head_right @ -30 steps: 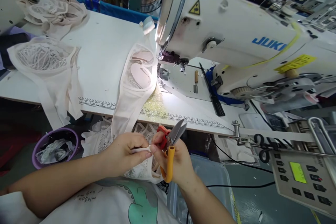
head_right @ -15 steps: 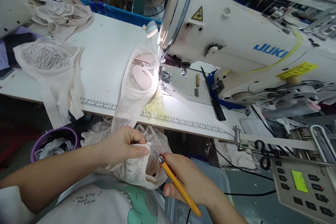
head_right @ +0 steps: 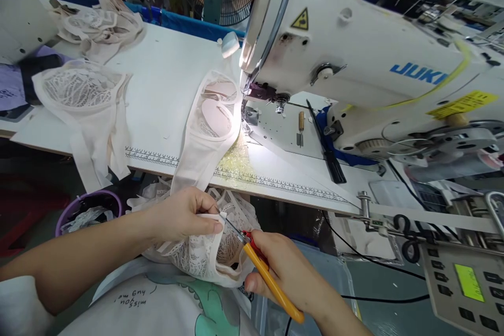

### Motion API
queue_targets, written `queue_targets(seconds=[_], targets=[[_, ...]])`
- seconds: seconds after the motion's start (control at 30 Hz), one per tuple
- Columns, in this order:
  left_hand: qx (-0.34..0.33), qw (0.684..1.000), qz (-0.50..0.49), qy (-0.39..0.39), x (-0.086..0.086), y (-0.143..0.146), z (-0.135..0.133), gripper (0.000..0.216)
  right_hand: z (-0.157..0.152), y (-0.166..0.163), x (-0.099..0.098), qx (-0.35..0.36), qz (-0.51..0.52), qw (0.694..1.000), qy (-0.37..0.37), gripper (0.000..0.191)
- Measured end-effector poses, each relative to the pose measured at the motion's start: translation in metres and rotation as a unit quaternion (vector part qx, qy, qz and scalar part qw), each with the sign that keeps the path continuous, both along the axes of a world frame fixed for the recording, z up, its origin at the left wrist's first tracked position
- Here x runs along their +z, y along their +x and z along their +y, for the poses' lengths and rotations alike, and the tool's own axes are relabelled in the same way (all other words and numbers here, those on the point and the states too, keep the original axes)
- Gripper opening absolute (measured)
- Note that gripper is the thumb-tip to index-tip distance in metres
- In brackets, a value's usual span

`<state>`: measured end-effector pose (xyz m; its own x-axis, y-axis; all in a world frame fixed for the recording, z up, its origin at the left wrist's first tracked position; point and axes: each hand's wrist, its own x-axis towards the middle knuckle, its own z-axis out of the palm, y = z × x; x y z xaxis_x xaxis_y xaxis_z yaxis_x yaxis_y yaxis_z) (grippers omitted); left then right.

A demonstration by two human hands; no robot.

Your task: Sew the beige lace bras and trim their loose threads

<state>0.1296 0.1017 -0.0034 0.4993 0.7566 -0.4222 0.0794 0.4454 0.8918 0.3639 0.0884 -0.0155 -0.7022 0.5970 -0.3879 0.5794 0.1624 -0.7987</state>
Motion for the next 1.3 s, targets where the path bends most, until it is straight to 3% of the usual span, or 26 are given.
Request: queue_targets(seconds=[0.2,0.37,0.53,0.77,0.87,1.0,1.17,1.3], targets=[[-0.016,1.0,-0.003,-0.003,-0.001,-0.002,0.001,0.025,-0.002,0.001,-0.008,-0.015,0.014,1.0,-0.003,0.058],[-0.018,1.0,-0.01,-0.003,-0.002,-0.004,0.001,0.024,-0.006,-0.002,-0.018,-0.027,0.036,0.999,0.006,0.043],[-0.018,1.0,0.012,0.01,0.003,-0.008,0.001,0.026,-0.005,-0.012,-0.021,-0.087,0.062,0.993,0.049,0.044],[0.078,0.997,-0.023,0.01,0.005,-0.016,-0.007,0.031,-0.008,-0.029,-0.019,-0.181,0.19,0.96,0.097,0.038],[0.108,0.994,-0.027,0.004,0.005,-0.022,-0.011,0.033,-0.013,-0.041,-0.017,-0.165,0.22,0.955,0.108,0.033],[0.151,0.988,-0.01,0.04,0.001,-0.035,-0.017,0.029,-0.015,-0.052,-0.018,-0.14,0.162,0.967,0.139,0.024],[0.213,0.971,0.043,0.103,-0.006,-0.057,-0.03,0.022,-0.018,-0.048,-0.034,-0.11,0.108,0.971,0.185,0.026],[0.274,0.952,0.095,0.093,-0.008,-0.075,-0.043,0.016,-0.021,-0.038,-0.046,-0.092,0.123,0.969,0.194,0.019]])
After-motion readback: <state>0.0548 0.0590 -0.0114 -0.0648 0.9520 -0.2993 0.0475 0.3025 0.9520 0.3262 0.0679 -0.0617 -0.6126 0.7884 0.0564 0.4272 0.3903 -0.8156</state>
